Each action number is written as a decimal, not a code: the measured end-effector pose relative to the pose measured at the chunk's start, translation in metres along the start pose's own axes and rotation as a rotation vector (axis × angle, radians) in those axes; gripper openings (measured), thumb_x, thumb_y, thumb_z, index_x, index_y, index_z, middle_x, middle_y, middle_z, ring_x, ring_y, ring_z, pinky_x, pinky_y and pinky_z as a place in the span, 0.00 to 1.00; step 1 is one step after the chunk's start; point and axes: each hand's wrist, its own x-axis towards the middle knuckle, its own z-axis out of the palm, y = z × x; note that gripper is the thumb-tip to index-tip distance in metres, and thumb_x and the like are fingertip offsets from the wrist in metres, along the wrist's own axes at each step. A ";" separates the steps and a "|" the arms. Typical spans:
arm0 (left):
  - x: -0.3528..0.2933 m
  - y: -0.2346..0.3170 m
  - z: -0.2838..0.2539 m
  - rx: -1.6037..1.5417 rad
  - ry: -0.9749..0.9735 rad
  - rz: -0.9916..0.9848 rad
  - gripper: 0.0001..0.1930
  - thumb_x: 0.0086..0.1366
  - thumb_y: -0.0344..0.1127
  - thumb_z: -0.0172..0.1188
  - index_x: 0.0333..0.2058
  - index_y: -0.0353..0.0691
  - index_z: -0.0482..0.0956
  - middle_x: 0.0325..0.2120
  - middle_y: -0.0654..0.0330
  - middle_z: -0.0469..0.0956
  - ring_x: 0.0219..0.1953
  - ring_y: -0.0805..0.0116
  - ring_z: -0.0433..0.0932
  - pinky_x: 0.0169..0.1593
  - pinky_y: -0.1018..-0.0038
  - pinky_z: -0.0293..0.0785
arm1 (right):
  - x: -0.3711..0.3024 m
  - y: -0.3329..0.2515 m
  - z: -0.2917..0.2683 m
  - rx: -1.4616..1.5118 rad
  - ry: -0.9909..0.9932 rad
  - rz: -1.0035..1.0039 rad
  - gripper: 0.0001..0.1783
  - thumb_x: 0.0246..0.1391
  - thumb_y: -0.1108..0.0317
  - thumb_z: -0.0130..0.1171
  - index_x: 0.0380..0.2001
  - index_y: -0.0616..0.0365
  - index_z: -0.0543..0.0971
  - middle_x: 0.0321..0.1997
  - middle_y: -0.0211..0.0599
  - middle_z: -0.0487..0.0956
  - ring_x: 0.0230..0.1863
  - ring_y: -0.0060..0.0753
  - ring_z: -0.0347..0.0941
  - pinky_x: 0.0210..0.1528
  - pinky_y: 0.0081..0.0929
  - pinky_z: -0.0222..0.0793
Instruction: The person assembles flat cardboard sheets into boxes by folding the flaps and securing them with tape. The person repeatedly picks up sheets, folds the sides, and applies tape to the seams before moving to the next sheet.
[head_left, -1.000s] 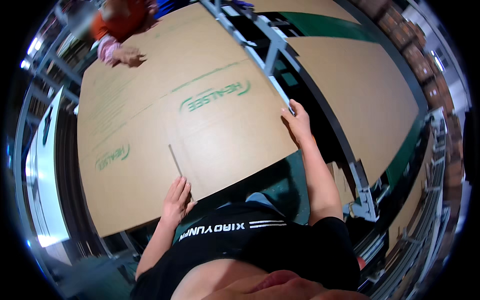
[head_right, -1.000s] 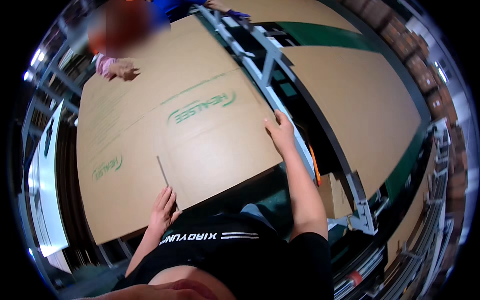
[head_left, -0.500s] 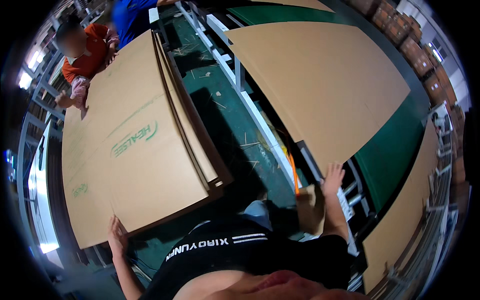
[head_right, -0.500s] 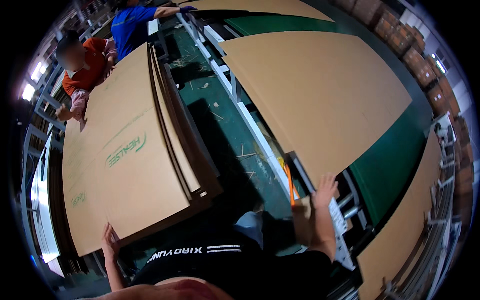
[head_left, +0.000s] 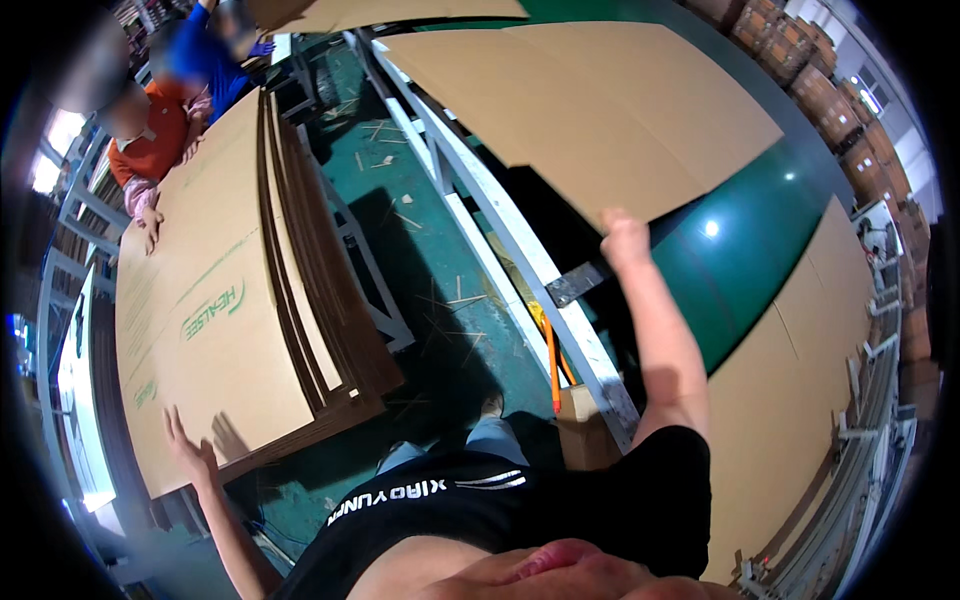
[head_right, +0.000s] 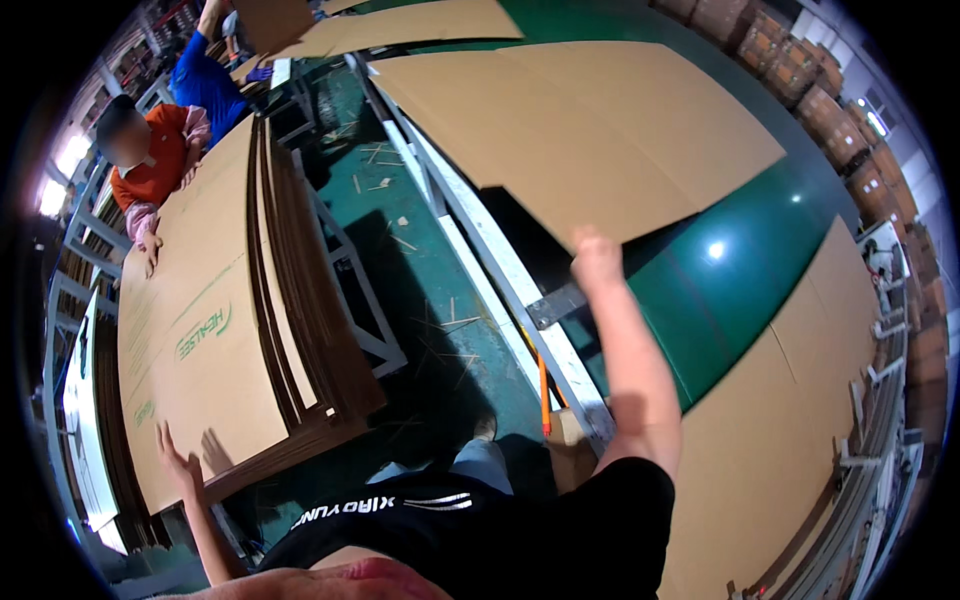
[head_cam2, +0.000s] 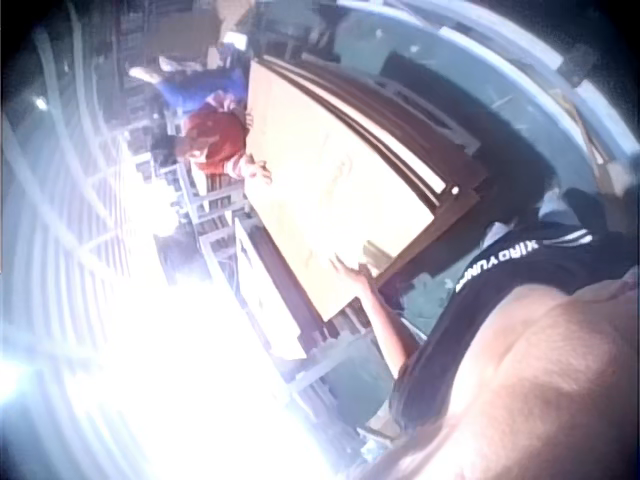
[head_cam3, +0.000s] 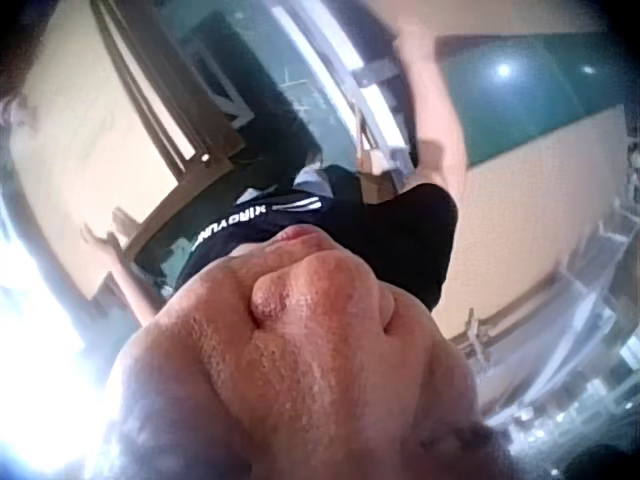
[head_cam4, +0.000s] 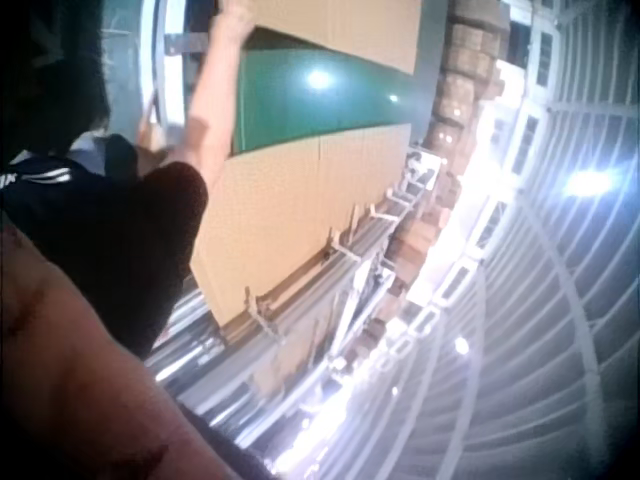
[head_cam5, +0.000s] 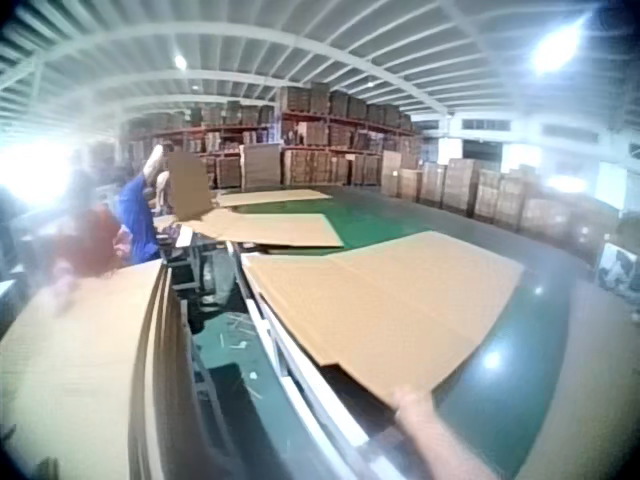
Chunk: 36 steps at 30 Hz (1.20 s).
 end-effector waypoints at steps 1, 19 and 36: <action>0.013 0.036 0.004 -0.064 -0.030 0.079 0.40 0.43 0.14 0.53 0.61 0.38 0.64 0.62 0.45 0.61 0.64 0.47 0.60 0.64 0.63 0.59 | 0.006 0.020 -0.031 0.061 0.077 0.044 0.16 0.38 0.79 0.55 0.34 0.54 0.81 0.35 0.43 0.80 0.37 0.49 0.77 0.42 0.40 0.73; -0.005 0.453 0.155 -1.705 -1.348 0.045 0.50 0.59 0.56 0.62 0.66 0.31 0.43 0.67 0.46 0.50 0.69 0.53 0.47 0.68 0.54 0.48 | -0.075 -0.147 -0.540 0.118 0.768 0.051 0.26 0.44 0.59 0.66 0.47 0.59 0.78 0.44 0.35 0.80 0.45 0.27 0.76 0.49 0.26 0.70; -0.126 0.531 0.311 -1.817 -0.999 -0.522 0.20 0.52 0.25 0.65 0.45 0.29 0.76 0.40 0.54 0.80 0.43 0.63 0.78 0.49 0.69 0.73 | -0.142 0.199 -0.009 1.006 0.404 1.227 0.29 0.60 0.63 0.56 0.60 0.66 0.63 0.61 0.45 0.69 0.58 0.41 0.67 0.59 0.39 0.66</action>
